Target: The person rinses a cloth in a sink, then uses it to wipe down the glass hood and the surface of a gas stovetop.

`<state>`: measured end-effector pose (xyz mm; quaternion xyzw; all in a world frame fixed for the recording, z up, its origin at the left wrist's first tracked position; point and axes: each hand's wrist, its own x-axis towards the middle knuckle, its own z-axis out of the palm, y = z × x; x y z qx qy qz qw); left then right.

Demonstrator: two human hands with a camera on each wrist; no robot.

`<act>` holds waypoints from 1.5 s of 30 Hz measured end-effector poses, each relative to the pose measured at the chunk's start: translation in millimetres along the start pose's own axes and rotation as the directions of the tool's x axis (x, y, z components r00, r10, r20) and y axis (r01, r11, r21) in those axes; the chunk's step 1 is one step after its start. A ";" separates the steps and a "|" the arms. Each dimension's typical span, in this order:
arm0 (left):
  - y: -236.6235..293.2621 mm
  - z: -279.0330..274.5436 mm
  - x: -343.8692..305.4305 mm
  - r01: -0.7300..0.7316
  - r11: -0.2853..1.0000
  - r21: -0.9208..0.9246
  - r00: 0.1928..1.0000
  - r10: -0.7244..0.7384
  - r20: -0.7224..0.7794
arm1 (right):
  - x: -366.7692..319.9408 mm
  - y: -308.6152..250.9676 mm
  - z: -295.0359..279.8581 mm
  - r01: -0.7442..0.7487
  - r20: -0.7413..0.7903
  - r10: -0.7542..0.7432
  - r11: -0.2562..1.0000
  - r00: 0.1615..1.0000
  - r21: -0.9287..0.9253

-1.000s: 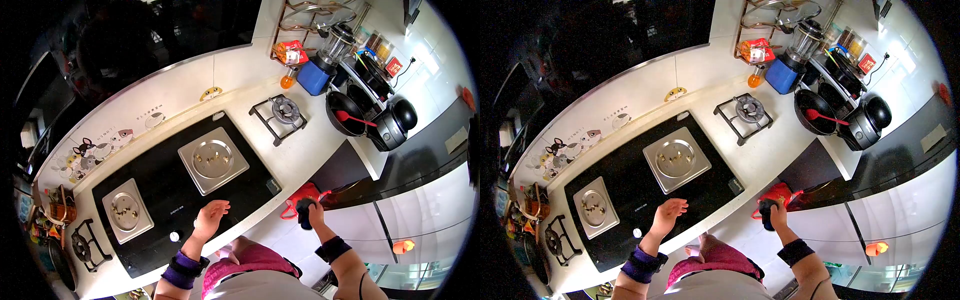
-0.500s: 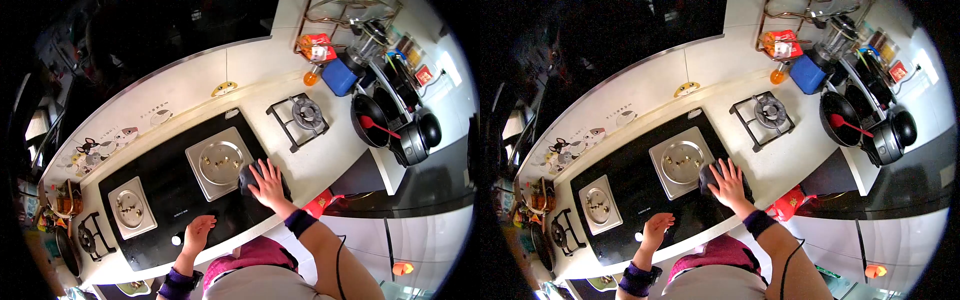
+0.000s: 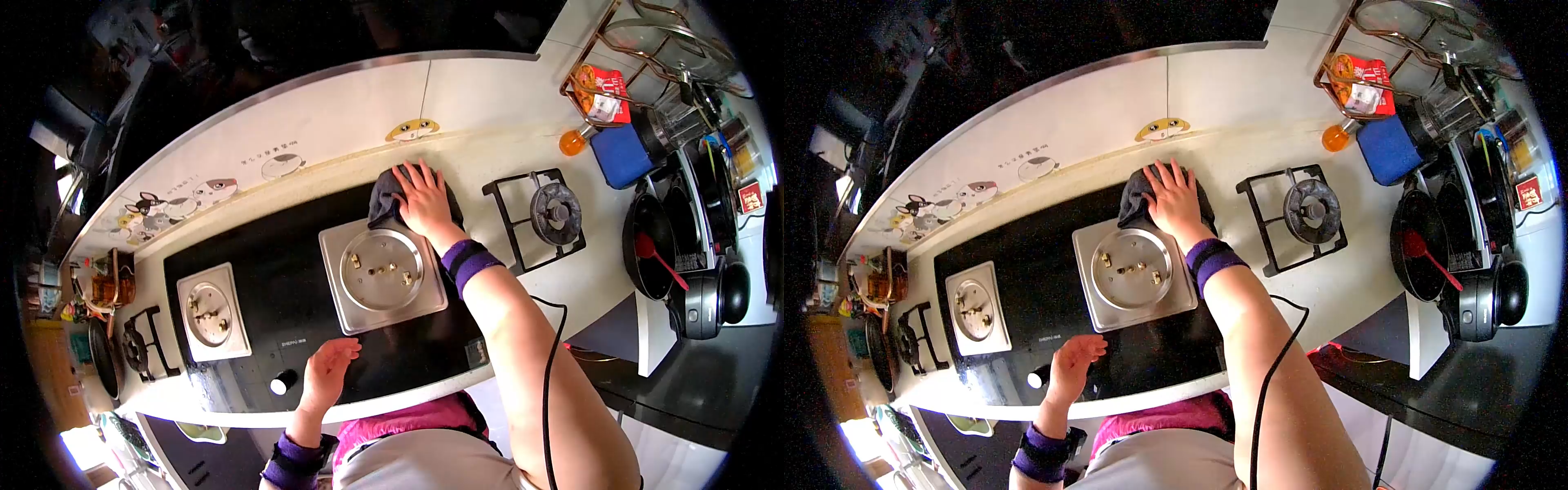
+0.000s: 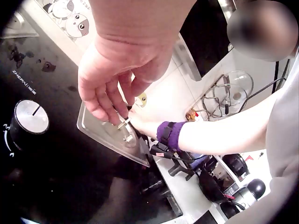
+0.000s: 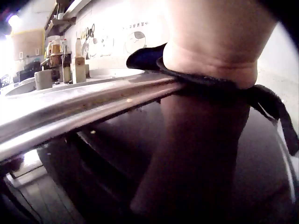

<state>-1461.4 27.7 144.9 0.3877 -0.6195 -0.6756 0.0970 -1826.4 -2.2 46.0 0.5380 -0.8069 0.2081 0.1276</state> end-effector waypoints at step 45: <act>-30.3 -117.7 -60.5 -0.090 0.996 -0.028 0.996 0.090 -0.003 | -124.8 -50.6 -51.9 -0.186 0.185 0.185 0.982 0.965 -0.012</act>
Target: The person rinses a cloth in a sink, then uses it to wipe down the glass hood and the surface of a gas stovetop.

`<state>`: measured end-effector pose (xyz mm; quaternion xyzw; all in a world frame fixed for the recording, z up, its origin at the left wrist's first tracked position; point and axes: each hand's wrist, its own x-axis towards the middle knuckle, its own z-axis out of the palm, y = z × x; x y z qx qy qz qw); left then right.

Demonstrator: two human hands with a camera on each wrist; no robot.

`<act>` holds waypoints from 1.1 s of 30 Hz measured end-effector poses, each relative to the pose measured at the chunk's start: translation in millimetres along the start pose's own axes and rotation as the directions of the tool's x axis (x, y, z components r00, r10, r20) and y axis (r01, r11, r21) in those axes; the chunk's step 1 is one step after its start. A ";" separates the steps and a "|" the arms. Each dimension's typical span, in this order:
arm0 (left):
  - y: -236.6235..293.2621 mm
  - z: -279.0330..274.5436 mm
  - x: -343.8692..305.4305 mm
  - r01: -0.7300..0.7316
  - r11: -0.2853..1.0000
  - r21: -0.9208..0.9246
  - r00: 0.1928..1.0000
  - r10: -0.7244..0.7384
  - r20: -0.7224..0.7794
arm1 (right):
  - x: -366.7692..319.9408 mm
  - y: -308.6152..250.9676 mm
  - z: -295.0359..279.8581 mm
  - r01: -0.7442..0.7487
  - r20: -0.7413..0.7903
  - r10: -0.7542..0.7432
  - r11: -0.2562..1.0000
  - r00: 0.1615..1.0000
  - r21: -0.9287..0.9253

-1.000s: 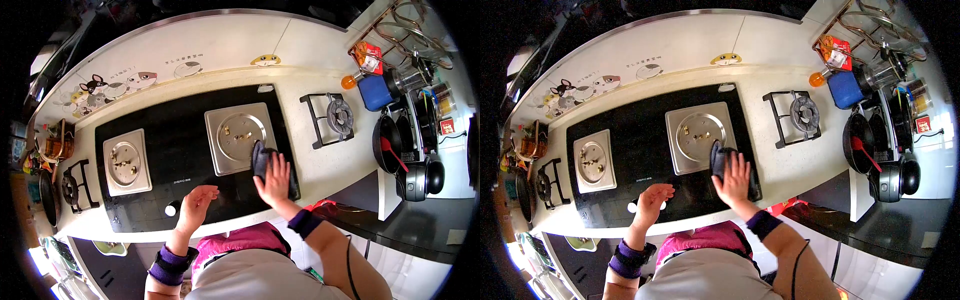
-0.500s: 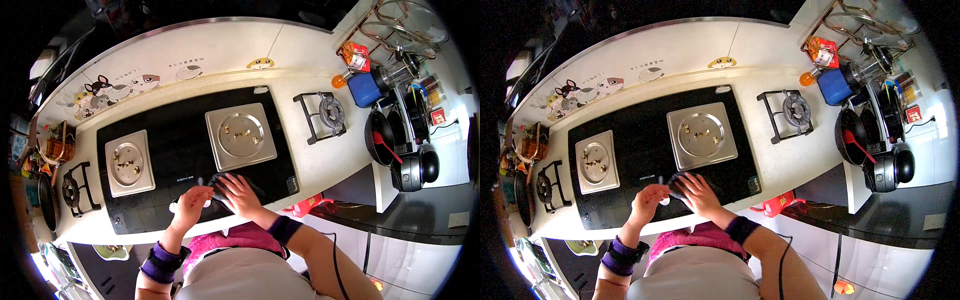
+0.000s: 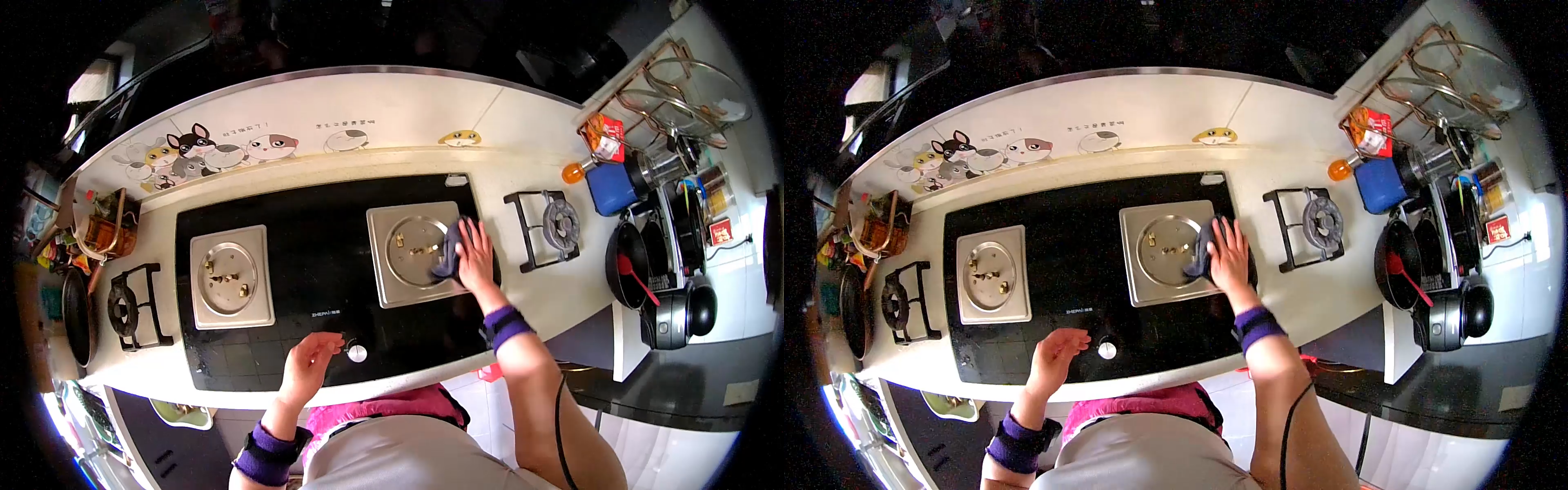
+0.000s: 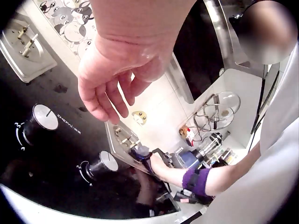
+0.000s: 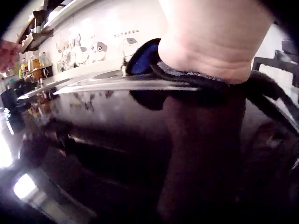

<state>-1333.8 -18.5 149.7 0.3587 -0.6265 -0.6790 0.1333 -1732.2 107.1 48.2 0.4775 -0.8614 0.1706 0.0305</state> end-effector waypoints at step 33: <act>3.8 6.3 -8.6 -0.020 0.989 -0.144 0.998 0.012 -0.055 | 1.4 -194.0 21.4 0.642 0.315 -0.727 0.687 0.611 0.340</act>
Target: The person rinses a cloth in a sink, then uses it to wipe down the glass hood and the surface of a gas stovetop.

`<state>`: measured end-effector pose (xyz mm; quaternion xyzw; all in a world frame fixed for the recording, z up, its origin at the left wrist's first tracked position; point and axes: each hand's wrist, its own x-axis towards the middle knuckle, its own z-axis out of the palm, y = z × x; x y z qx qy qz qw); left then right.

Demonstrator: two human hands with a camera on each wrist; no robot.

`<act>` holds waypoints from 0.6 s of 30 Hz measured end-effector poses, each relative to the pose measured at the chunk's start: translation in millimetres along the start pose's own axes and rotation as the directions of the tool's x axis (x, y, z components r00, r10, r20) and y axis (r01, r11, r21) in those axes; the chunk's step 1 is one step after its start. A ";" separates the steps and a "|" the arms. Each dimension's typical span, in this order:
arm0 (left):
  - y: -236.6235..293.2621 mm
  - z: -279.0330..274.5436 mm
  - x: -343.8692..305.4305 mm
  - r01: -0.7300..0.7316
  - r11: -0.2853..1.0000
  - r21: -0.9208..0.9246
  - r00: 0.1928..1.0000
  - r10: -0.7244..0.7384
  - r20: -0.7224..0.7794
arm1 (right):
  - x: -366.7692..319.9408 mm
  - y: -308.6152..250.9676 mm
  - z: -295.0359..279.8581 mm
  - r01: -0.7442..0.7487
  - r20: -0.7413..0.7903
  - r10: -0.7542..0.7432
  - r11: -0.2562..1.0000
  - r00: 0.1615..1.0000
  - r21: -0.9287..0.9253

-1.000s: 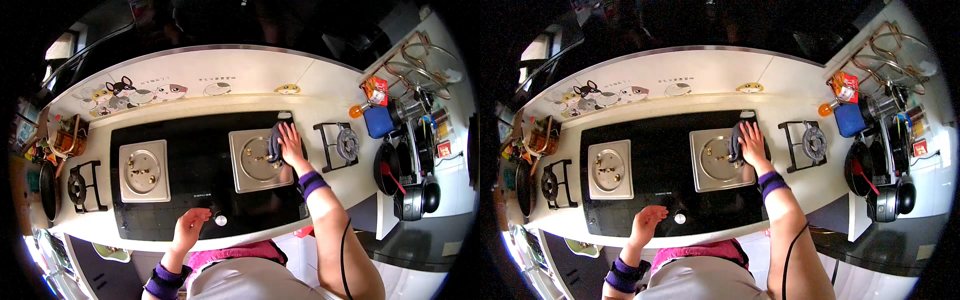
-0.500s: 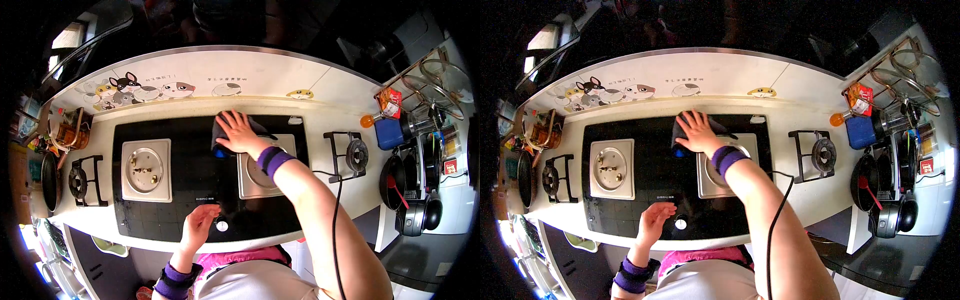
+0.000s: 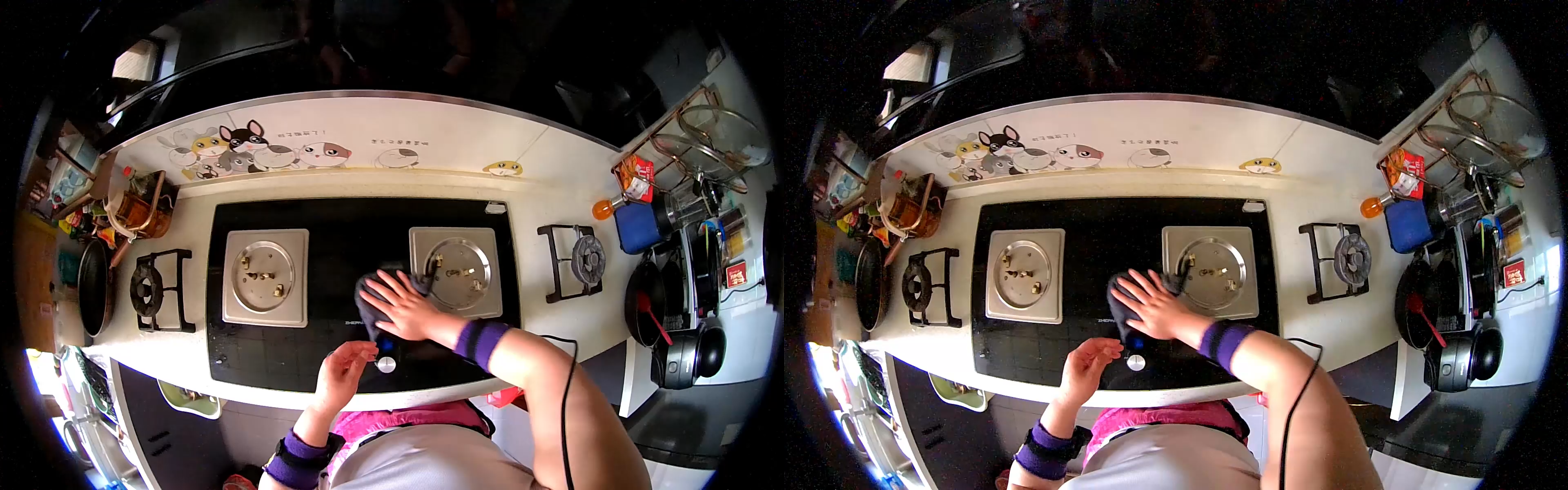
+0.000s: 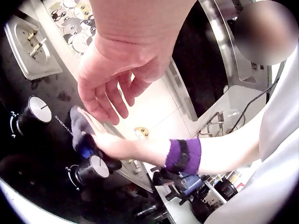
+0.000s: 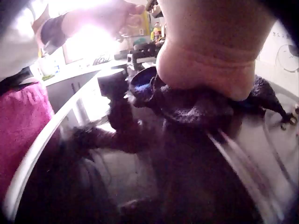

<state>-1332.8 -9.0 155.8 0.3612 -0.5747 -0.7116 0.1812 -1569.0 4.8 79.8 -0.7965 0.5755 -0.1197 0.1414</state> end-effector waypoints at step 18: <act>-32.9 -63.5 -54.9 0.006 0.991 -0.137 0.972 -0.038 -0.233 | 189.2 -14.0 33.9 -0.108 -0.165 0.090 0.988 0.982 -0.108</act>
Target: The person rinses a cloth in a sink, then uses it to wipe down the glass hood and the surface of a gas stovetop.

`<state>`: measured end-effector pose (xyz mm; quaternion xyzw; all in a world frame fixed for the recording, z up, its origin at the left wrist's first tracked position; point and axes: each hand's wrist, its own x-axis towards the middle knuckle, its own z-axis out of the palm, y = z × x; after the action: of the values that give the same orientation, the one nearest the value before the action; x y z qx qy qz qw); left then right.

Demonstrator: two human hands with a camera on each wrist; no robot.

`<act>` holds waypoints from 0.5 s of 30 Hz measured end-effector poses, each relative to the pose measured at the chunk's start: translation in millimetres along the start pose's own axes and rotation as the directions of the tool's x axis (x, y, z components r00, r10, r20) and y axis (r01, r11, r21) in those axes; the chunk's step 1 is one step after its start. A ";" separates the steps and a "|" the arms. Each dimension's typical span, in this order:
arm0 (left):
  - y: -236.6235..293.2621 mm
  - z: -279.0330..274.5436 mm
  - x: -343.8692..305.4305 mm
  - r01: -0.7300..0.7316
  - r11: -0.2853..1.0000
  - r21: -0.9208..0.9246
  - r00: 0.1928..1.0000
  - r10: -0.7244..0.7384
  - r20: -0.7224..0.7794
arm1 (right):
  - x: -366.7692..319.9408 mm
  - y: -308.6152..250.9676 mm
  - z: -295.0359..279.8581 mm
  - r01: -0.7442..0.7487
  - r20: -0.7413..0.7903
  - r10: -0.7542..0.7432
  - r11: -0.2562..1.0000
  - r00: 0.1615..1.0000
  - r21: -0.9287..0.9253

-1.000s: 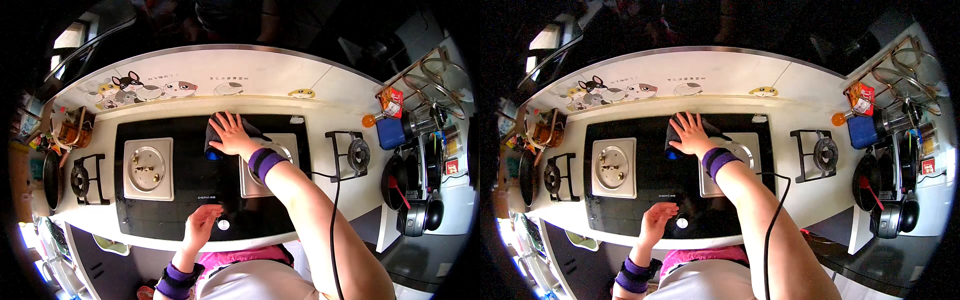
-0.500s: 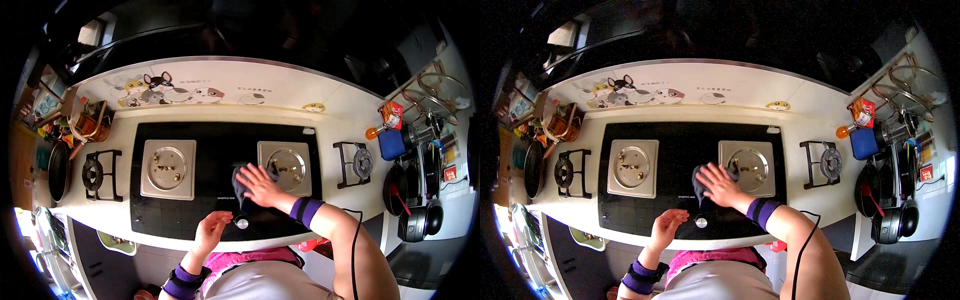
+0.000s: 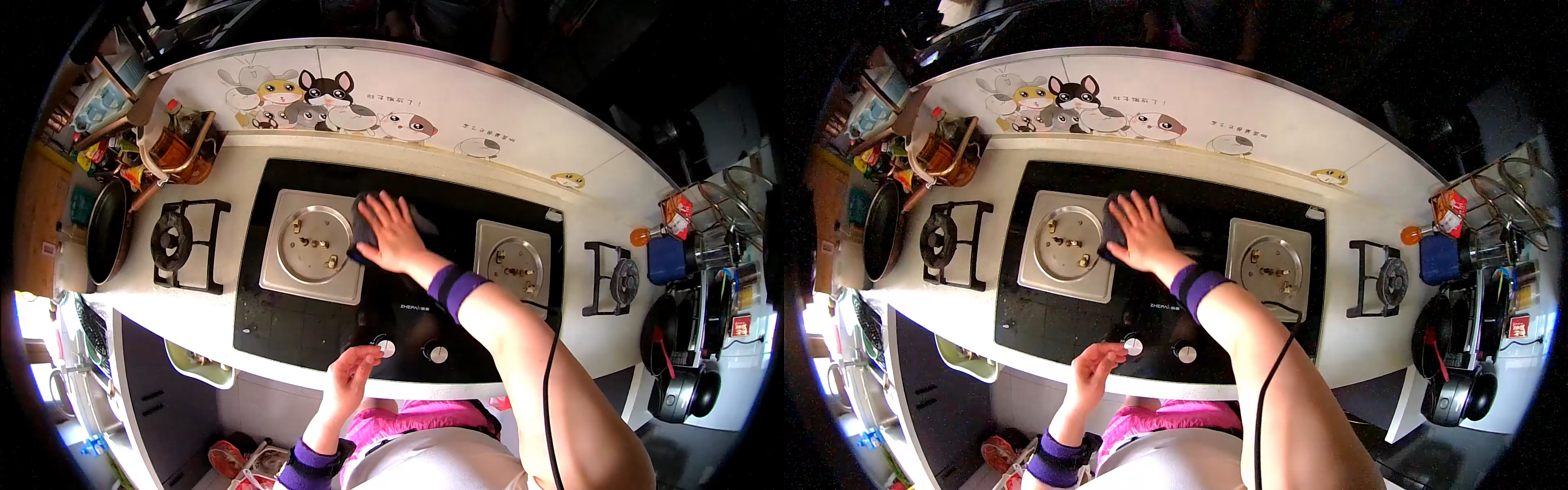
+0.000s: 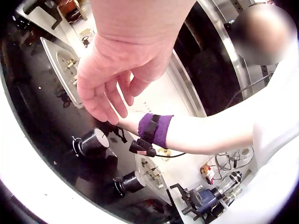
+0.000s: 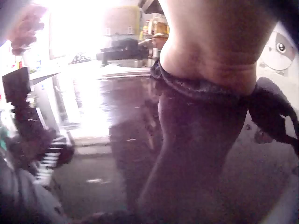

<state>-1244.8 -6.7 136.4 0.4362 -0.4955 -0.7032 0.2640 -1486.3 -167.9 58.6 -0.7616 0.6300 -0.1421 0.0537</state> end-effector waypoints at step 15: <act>3.3 -13.0 9.6 -0.081 0.997 0.010 0.990 0.079 0.121 | -172.0 7.0 -77.1 0.231 0.410 -0.260 0.966 0.874 0.119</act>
<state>-1238.3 -21.7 134.4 0.3749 -0.5328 -0.7133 0.2583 -1543.3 5.9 104.7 -0.8456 0.4967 -0.0003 0.1955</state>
